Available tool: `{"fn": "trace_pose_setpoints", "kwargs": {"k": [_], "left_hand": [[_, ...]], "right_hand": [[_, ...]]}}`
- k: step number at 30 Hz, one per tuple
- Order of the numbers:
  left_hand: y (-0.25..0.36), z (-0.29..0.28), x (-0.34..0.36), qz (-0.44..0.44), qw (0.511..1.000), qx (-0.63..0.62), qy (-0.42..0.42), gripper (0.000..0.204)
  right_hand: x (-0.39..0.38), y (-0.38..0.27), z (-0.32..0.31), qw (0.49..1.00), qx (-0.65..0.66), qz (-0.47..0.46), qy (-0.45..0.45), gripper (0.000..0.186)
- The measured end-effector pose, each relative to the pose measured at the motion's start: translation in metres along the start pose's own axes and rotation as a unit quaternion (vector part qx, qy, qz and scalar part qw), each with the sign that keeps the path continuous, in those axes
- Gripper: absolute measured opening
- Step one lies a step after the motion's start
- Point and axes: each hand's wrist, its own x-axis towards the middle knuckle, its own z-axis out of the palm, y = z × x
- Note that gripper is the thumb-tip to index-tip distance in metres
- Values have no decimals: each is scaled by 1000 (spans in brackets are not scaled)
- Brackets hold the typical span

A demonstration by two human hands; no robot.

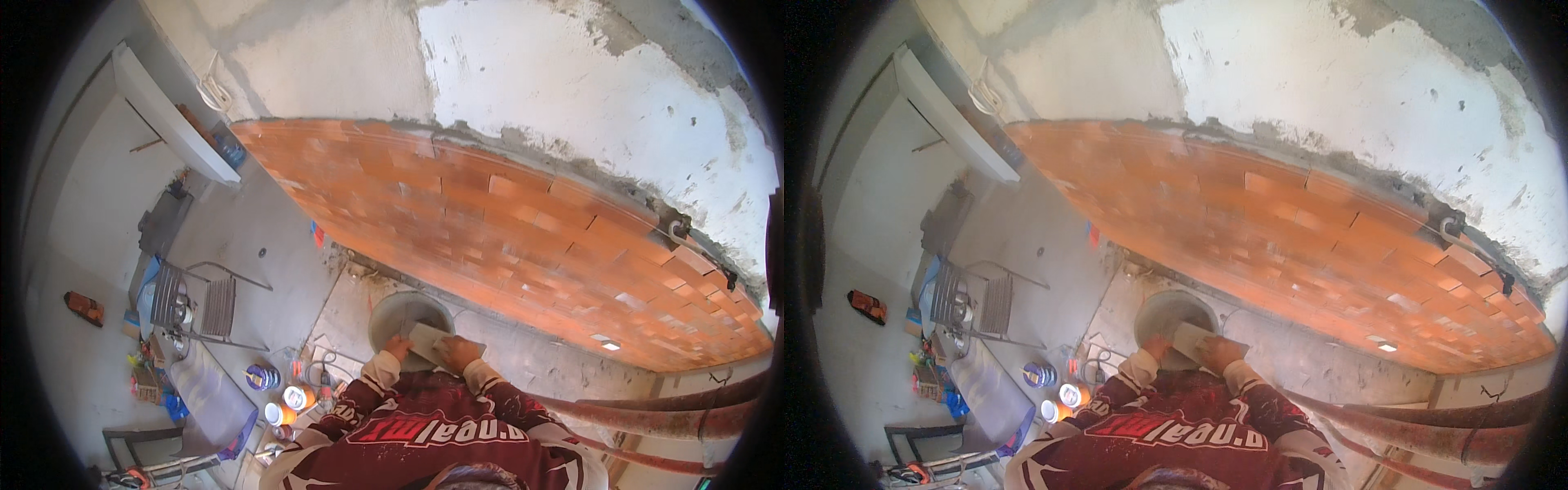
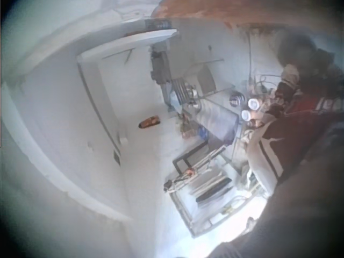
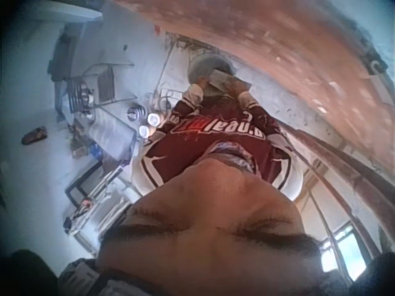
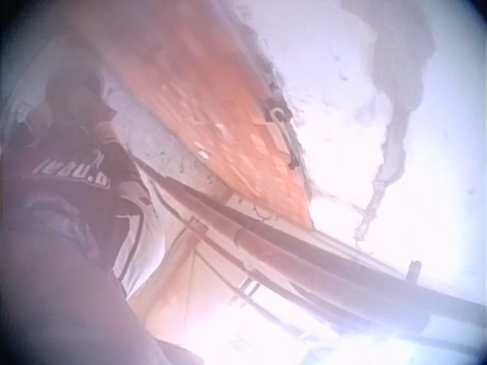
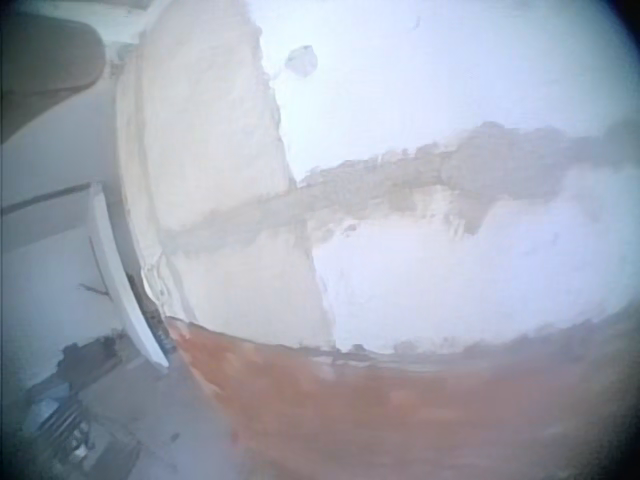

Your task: The person scoops plaster from a bucket using a trowel and applies it to a brick wall, smoothing the surface with a trowel. The person repeatedly scoops and spreads the plaster across the wall area.

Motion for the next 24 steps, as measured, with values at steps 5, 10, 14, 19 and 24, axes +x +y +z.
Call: {"fn": "trace_pose_setpoints", "kwargs": {"k": [5,10,14,19,24], "left_hand": [[-51,6,13,200,963,178,-6,23],[30,-7,-21,-40,995,-95,14,17],[44,-12,-31,-87,981,-169,45,17],[19,-18,-20,-114,964,-232,56,17],[9,-38,-10,-124,947,-289,60,15]], "right_hand": [[-19,31,17,998,13,10,66,39],[-25,33,11,995,17,24,100,38],[-26,28,7,993,28,22,116,38],[-20,21,1,993,39,4,111,37],[-8,6,-16,990,53,-17,130,36]]}}
